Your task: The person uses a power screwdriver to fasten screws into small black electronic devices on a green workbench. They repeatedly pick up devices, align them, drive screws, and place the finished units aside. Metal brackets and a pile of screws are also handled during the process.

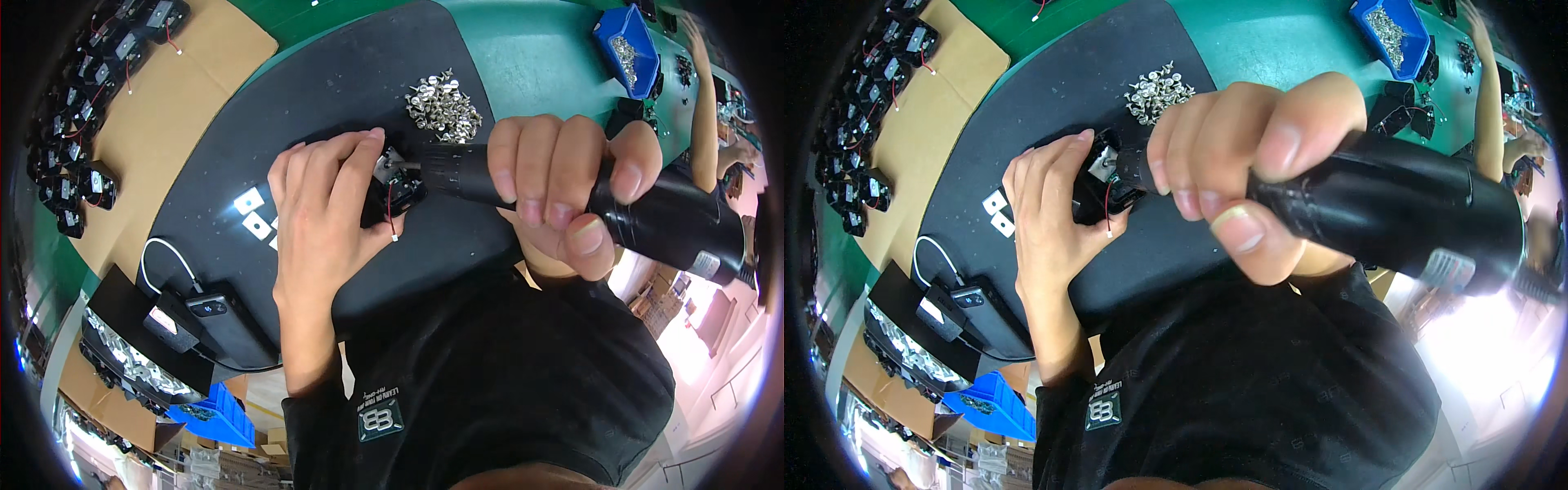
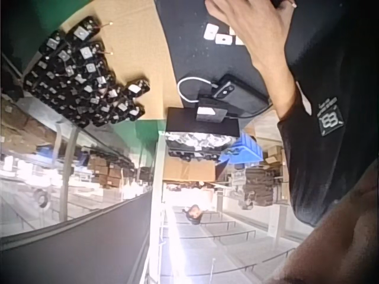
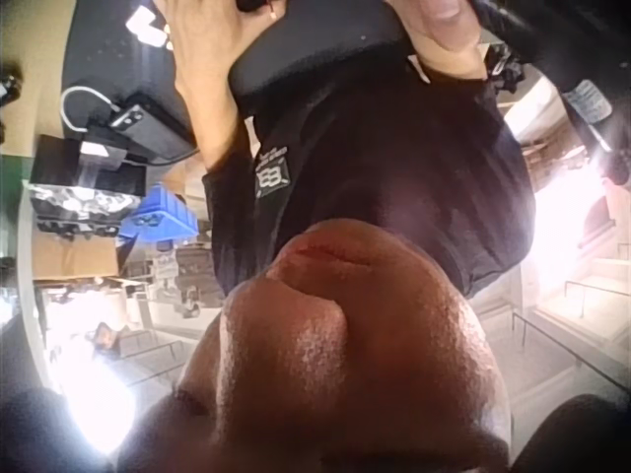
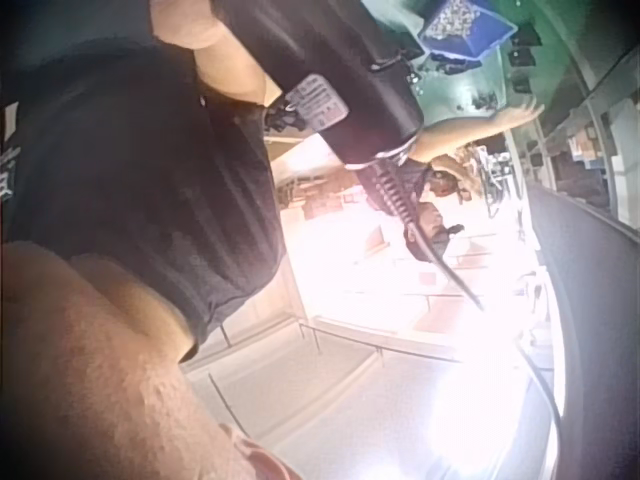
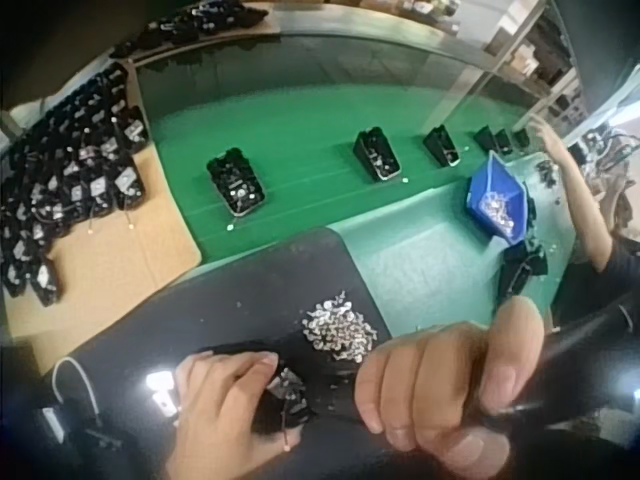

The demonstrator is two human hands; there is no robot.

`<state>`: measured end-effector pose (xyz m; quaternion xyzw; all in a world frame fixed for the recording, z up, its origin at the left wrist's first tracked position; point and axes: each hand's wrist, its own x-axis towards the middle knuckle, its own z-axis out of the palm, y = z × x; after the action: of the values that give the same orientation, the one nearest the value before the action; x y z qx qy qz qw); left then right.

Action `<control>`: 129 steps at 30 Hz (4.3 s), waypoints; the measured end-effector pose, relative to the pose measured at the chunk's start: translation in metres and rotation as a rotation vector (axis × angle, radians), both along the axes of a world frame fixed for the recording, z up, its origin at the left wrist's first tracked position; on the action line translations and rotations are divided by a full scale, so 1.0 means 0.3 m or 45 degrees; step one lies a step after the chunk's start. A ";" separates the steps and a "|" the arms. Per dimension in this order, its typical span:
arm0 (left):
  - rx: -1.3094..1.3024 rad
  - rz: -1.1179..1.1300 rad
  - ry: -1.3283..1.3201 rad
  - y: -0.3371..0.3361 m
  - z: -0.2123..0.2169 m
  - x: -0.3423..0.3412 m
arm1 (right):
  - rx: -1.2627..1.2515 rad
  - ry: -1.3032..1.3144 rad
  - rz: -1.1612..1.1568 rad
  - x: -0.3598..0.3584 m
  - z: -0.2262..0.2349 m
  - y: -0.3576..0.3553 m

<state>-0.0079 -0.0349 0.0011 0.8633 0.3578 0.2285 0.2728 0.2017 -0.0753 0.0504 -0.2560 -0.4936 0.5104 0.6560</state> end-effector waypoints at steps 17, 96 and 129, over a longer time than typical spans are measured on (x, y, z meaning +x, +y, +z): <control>-0.018 -0.058 0.059 0.033 0.069 0.027 | 0.022 0.208 -0.132 -0.019 -0.006 0.041; 0.080 0.459 0.272 0.428 0.187 0.024 | 0.025 0.351 -0.145 0.173 0.041 -0.028; 0.255 -0.057 -0.250 -0.022 0.081 0.110 | 0.070 0.550 -0.077 0.126 0.081 -0.081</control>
<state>0.0252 -0.0414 0.0253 0.8674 0.2855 0.3404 0.2240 0.2394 -0.0995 0.0746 -0.1373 -0.3472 0.5200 0.7682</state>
